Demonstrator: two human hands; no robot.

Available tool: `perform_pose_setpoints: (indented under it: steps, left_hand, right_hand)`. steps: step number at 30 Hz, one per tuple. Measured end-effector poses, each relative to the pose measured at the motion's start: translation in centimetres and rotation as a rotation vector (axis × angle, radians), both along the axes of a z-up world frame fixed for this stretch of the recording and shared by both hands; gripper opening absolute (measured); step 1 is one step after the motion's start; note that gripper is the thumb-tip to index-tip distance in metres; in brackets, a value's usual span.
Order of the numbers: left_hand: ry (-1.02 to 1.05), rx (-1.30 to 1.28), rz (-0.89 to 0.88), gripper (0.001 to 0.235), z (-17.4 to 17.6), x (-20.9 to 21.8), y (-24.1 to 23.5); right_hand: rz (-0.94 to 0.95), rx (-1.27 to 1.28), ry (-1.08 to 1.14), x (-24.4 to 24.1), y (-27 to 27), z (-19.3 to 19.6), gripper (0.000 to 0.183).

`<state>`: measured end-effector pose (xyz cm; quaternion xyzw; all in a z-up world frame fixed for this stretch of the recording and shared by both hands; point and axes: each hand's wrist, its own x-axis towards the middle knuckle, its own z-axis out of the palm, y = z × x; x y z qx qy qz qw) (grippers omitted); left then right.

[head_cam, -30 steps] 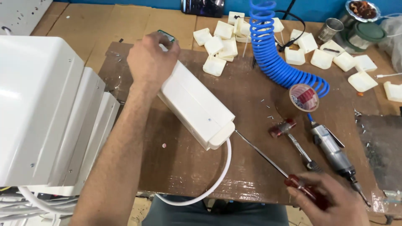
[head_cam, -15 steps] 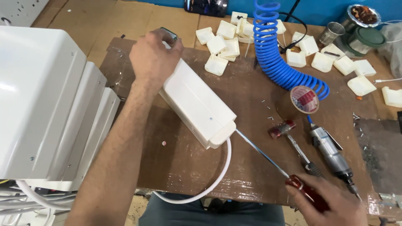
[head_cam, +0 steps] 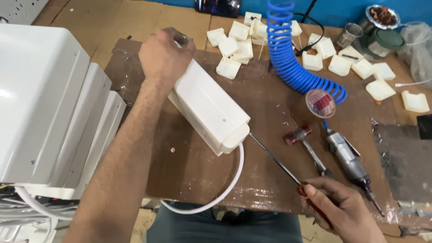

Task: The person uses a screwdriver to tighten screws on a white plastic electrical box, then picks up a small white plastic cover and secures it to the box with the screwdriver. The person repeats the screwing action on the same box multiple times.

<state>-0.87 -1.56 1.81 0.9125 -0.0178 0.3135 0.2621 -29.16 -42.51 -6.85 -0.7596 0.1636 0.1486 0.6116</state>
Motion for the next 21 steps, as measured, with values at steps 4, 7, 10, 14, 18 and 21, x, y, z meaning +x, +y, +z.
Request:
perform_pose_setpoints:
  steps: [4,7,10,14,18,21]
  left_hand:
    - [-0.041,-0.009,-0.014,0.025,-0.5,0.1,0.2]
    - [-0.074,-0.021,-0.013,0.023,-0.7,0.1,0.4]
    - [-0.096,-0.042,-0.032,0.022,-1.3,0.2,0.5]
    - [-0.184,-0.087,-0.078,0.023,-2.1,0.4,0.7]
    - [-0.195,-0.083,-0.073,0.022,-2.8,1.0,1.0]
    - [-0.185,-0.059,-0.058,0.02,-3.1,1.4,1.0]
  right_hand:
    - [-0.037,-0.331,-0.168,-2.2,2.3,1.5,0.03]
    - [-0.089,-0.456,-0.288,-4.2,3.2,-0.4,0.032]
    - [-0.109,-0.541,-0.236,-5.7,4.2,-3.2,0.035]
    - [-0.012,-0.592,-0.374,-6.6,5.4,-4.7,0.037]
    - [-0.02,-0.675,-0.363,-6.1,7.1,-3.6,0.037]
    - [0.01,-0.546,-0.346,-5.9,7.3,-4.7,0.038]
